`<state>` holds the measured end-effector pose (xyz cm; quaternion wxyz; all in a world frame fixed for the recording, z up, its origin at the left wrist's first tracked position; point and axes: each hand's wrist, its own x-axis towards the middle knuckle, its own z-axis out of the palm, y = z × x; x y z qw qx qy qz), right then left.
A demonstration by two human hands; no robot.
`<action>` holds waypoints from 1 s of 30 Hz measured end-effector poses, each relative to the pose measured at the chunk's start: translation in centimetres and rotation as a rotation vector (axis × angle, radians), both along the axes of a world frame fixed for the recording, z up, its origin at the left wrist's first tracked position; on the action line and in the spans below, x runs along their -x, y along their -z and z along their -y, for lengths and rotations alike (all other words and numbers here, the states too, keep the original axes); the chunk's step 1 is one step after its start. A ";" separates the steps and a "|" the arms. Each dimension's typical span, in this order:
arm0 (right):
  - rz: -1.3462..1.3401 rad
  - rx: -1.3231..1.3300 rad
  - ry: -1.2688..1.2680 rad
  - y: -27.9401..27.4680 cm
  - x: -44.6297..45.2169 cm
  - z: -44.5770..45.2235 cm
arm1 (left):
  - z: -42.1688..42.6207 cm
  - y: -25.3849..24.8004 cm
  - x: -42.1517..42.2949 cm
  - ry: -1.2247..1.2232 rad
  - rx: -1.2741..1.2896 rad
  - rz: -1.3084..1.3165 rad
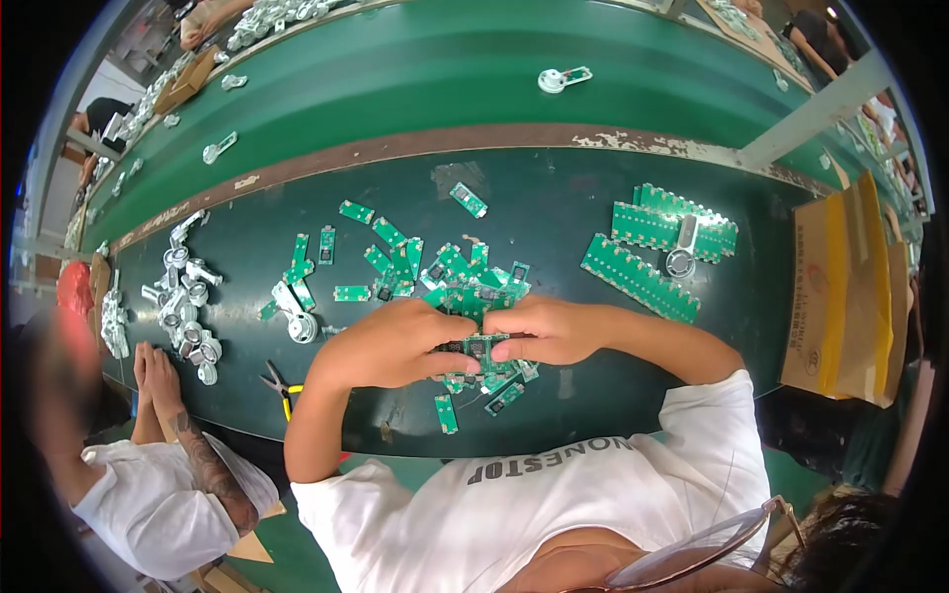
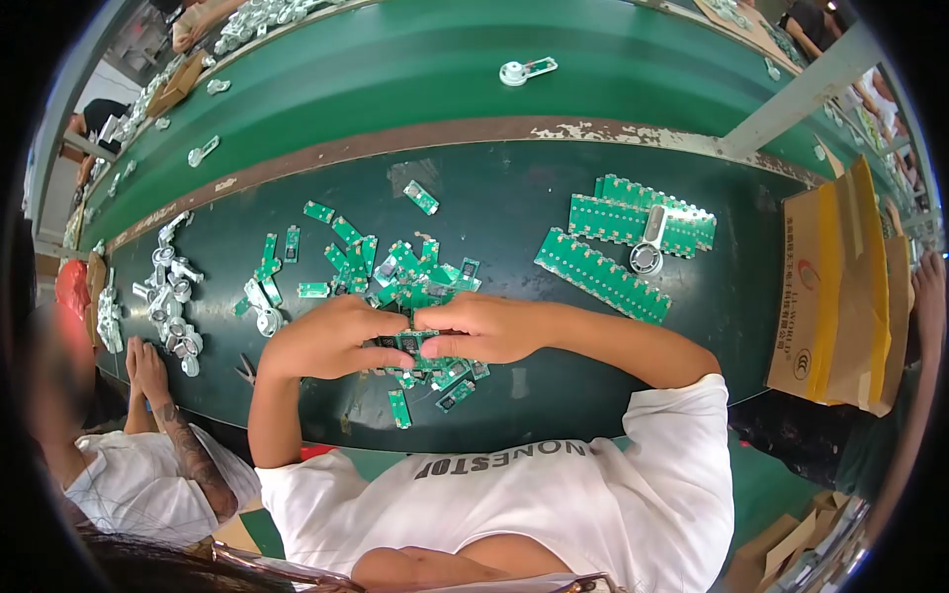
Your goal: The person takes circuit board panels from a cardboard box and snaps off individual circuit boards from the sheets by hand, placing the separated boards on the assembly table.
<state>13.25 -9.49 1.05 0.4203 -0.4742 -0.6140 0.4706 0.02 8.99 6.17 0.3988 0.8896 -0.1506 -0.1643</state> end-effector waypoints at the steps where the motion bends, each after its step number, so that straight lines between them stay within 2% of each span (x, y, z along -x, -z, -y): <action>1: -0.019 -0.021 -0.012 0.6 0.2 -0.1 | -0.1 0.2 0.1 -0.008 0.000 -0.005; 5: -0.015 -0.039 -0.024 1.1 0.5 -0.5 | -0.8 0.9 0.1 0.027 0.032 0.016; 14: -0.213 0.050 -0.063 1.5 1.5 -0.7 | -1.4 2.1 0.7 0.055 0.197 -0.106; 16: -0.424 0.188 -0.097 1.7 1.7 -0.6 | -1.4 2.1 0.8 0.055 0.215 -0.098; 19: -0.519 0.227 -0.087 1.7 2.0 -0.5 | -1.4 2.6 0.8 0.064 0.236 -0.097; 23: -0.578 0.251 -0.091 2.0 2.0 -0.5 | -1.5 2.4 0.8 0.078 0.198 -0.099; 24: -0.492 0.226 -0.075 1.8 2.0 -0.6 | -1.4 2.2 1.0 0.079 0.198 -0.102; 26: -0.394 0.194 -0.063 1.0 1.5 -1.0 | -1.0 1.4 1.5 -0.011 0.021 0.083; 28: 0.341 -0.178 0.150 0.0 0.9 -1.2 | 1.0 0.0 2.6 -0.317 -0.346 0.401; 29: 0.143 -0.037 0.270 -1.3 0.8 -0.7 | 1.7 -0.6 2.9 -0.351 -0.576 0.486; 30: 0.033 -0.145 0.470 -0.6 1.1 -0.9 | 2.4 -0.5 3.2 -0.423 -0.708 0.654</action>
